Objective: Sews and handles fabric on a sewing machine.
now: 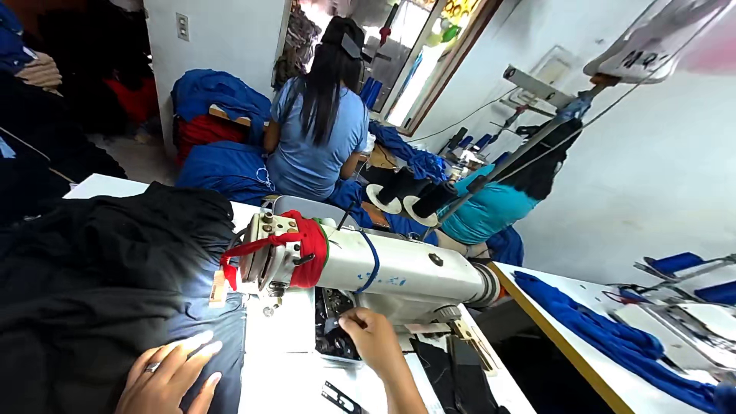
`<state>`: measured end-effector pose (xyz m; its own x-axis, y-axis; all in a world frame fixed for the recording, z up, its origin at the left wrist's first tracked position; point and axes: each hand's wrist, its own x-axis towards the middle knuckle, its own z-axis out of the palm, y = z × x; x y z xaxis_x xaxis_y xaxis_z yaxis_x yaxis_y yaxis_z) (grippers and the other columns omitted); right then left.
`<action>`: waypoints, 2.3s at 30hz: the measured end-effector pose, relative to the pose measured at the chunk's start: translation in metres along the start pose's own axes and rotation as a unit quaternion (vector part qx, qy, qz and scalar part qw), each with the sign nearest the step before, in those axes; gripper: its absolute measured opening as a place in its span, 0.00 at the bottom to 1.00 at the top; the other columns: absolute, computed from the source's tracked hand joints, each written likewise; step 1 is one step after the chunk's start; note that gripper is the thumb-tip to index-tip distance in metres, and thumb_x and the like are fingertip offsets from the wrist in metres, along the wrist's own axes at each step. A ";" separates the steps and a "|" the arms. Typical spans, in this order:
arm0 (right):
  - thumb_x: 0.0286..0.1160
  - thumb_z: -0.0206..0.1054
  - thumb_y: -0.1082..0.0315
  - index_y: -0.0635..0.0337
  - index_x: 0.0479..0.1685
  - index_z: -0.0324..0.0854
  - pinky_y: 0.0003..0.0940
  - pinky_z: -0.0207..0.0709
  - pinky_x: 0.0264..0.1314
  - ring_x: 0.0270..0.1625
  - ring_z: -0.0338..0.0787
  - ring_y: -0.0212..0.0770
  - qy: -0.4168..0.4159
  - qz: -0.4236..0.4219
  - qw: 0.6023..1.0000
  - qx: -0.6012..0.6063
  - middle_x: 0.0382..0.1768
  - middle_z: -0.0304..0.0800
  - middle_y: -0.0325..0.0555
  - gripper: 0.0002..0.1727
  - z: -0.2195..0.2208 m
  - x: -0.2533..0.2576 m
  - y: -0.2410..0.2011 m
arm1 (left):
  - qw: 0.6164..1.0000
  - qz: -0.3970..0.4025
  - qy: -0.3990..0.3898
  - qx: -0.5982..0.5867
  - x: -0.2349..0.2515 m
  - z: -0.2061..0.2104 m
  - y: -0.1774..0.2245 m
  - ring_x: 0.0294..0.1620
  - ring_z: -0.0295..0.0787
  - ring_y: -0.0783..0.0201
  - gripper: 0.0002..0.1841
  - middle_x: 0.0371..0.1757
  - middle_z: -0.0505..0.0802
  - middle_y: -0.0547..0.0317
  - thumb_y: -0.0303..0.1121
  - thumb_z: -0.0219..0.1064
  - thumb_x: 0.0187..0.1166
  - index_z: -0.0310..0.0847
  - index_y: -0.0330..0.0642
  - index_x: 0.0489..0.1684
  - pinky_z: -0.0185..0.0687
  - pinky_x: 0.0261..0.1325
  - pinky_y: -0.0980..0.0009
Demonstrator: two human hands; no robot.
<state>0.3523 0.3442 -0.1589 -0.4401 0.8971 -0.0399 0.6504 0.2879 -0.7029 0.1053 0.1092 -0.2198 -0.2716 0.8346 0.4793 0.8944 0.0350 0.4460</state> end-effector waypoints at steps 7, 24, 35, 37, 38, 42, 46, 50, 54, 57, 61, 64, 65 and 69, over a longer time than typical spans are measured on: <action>0.74 0.68 0.75 0.65 0.33 0.88 0.26 0.82 0.38 0.31 0.87 0.30 0.043 0.016 0.979 0.197 0.27 0.89 0.41 0.05 -0.007 0.000 0.013 | 0.982 -0.010 0.000 -0.189 0.014 0.022 0.035 0.55 0.91 0.56 0.16 0.53 0.96 0.54 0.39 0.67 0.78 0.91 0.44 0.58 0.80 0.62 0.48; 0.73 0.68 0.74 0.66 0.38 0.87 0.25 0.81 0.48 0.40 0.88 0.27 -0.053 -0.198 0.943 0.263 0.35 0.90 0.41 0.05 0.091 -0.075 -0.043 | 0.681 -0.395 -0.002 -0.616 0.027 0.025 0.072 0.30 0.93 0.65 0.11 0.36 0.95 0.55 0.19 0.66 0.77 0.80 0.33 0.55 0.91 0.33 0.70; 0.69 0.67 0.77 0.65 0.35 0.86 0.23 0.81 0.50 0.41 0.88 0.26 -0.011 -0.159 0.945 0.286 0.34 0.90 0.39 0.02 0.105 -0.084 -0.048 | 0.651 -0.425 -0.028 -0.629 0.015 0.023 0.063 0.36 0.93 0.65 0.07 0.39 0.94 0.56 0.21 0.64 0.81 0.86 0.34 0.49 0.91 0.40 0.69; 0.68 0.68 0.79 0.66 0.34 0.86 0.23 0.83 0.51 0.41 0.88 0.26 -0.008 -0.166 0.939 0.300 0.33 0.91 0.39 0.02 0.107 -0.085 -0.047 | 0.679 -0.411 -0.011 -0.609 0.012 0.025 0.064 0.34 0.92 0.65 0.09 0.39 0.93 0.56 0.20 0.66 0.77 0.85 0.34 0.52 0.90 0.36 0.71; 0.67 0.68 0.79 0.66 0.33 0.86 0.23 0.83 0.51 0.41 0.89 0.26 -0.008 -0.169 0.937 0.304 0.34 0.91 0.39 0.03 0.107 -0.086 -0.047 | 0.693 -0.405 0.003 -0.596 0.011 0.027 0.064 0.34 0.92 0.65 0.12 0.39 0.93 0.55 0.19 0.68 0.75 0.83 0.33 0.55 0.90 0.35 0.70; 0.66 0.67 0.81 0.67 0.34 0.85 0.24 0.84 0.55 0.45 0.90 0.27 -0.011 -0.182 0.929 0.322 0.37 0.93 0.42 0.04 0.111 -0.088 -0.047 | 0.711 -0.391 0.037 -0.584 0.008 0.028 0.065 0.28 0.90 0.66 0.10 0.34 0.92 0.57 0.19 0.70 0.72 0.83 0.34 0.50 0.89 0.31 0.71; 0.66 0.67 0.81 0.68 0.35 0.86 0.24 0.84 0.53 0.43 0.90 0.26 -0.003 -0.180 0.928 0.326 0.36 0.93 0.42 0.04 0.113 -0.089 -0.048 | 0.711 -0.376 0.022 -0.593 0.003 0.025 0.066 0.31 0.93 0.65 0.06 0.35 0.95 0.56 0.20 0.66 0.78 0.89 0.33 0.44 0.92 0.39 0.69; 0.67 0.68 0.78 0.65 0.34 0.88 0.23 0.81 0.52 0.43 0.87 0.26 0.015 -0.163 0.941 0.296 0.33 0.90 0.39 0.03 0.115 -0.088 -0.048 | 0.706 -0.354 0.014 -0.613 0.000 0.024 0.067 0.34 0.94 0.65 0.08 0.37 0.96 0.55 0.20 0.66 0.77 0.89 0.31 0.47 0.93 0.43 0.68; 0.67 0.70 0.76 0.63 0.33 0.88 0.22 0.80 0.51 0.43 0.86 0.27 0.030 -0.151 0.947 0.282 0.33 0.89 0.38 0.03 0.119 -0.090 -0.046 | 0.710 -0.358 0.023 -0.605 0.000 0.024 0.069 0.29 0.93 0.67 0.06 0.33 0.95 0.57 0.18 0.68 0.74 0.90 0.33 0.42 0.92 0.38 0.71; 0.66 0.71 0.76 0.64 0.35 0.87 0.21 0.81 0.48 0.40 0.87 0.27 0.035 -0.150 0.948 0.280 0.33 0.88 0.39 0.02 0.120 -0.090 -0.045 | 0.710 -0.368 0.025 -0.600 0.001 0.023 0.067 0.27 0.92 0.68 0.05 0.30 0.95 0.58 0.18 0.67 0.75 0.89 0.35 0.38 0.91 0.34 0.72; 0.66 0.71 0.75 0.67 0.40 0.87 0.21 0.83 0.48 0.40 0.88 0.27 0.030 -0.149 0.952 0.267 0.35 0.89 0.42 0.06 0.120 -0.090 -0.044 | 0.707 -0.372 0.024 -0.601 0.000 0.023 0.065 0.25 0.91 0.68 0.05 0.29 0.94 0.58 0.18 0.67 0.75 0.89 0.35 0.37 0.90 0.32 0.73; 0.68 0.70 0.74 0.66 0.40 0.88 0.23 0.82 0.50 0.41 0.88 0.28 0.026 -0.167 0.955 0.243 0.35 0.91 0.42 0.06 0.118 -0.090 -0.045 | 0.705 -0.375 0.023 -0.602 -0.001 0.025 0.064 0.24 0.90 0.68 0.05 0.28 0.94 0.58 0.18 0.67 0.75 0.89 0.35 0.36 0.90 0.32 0.73; 0.69 0.70 0.73 0.66 0.39 0.89 0.23 0.82 0.51 0.42 0.88 0.28 0.026 -0.175 0.957 0.231 0.35 0.91 0.41 0.06 0.117 -0.090 -0.045 | 0.704 -0.376 0.023 -0.602 0.000 0.025 0.064 0.24 0.90 0.68 0.05 0.28 0.94 0.58 0.18 0.67 0.75 0.89 0.35 0.36 0.90 0.32 0.73; 0.71 0.70 0.72 0.65 0.37 0.90 0.23 0.82 0.51 0.42 0.88 0.30 0.024 -0.203 0.962 0.181 0.33 0.90 0.42 0.05 0.111 -0.088 -0.045 | 0.711 -0.373 0.020 -0.596 0.000 0.024 0.065 0.24 0.90 0.69 0.06 0.28 0.94 0.60 0.18 0.66 0.75 0.89 0.36 0.36 0.90 0.32 0.73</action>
<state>0.2929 0.2156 -0.2028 -0.5778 0.7525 0.3161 0.1700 0.4898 -0.8551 0.1715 0.1246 -0.2091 -0.5432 0.8113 -0.2163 -0.4337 -0.0505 0.8996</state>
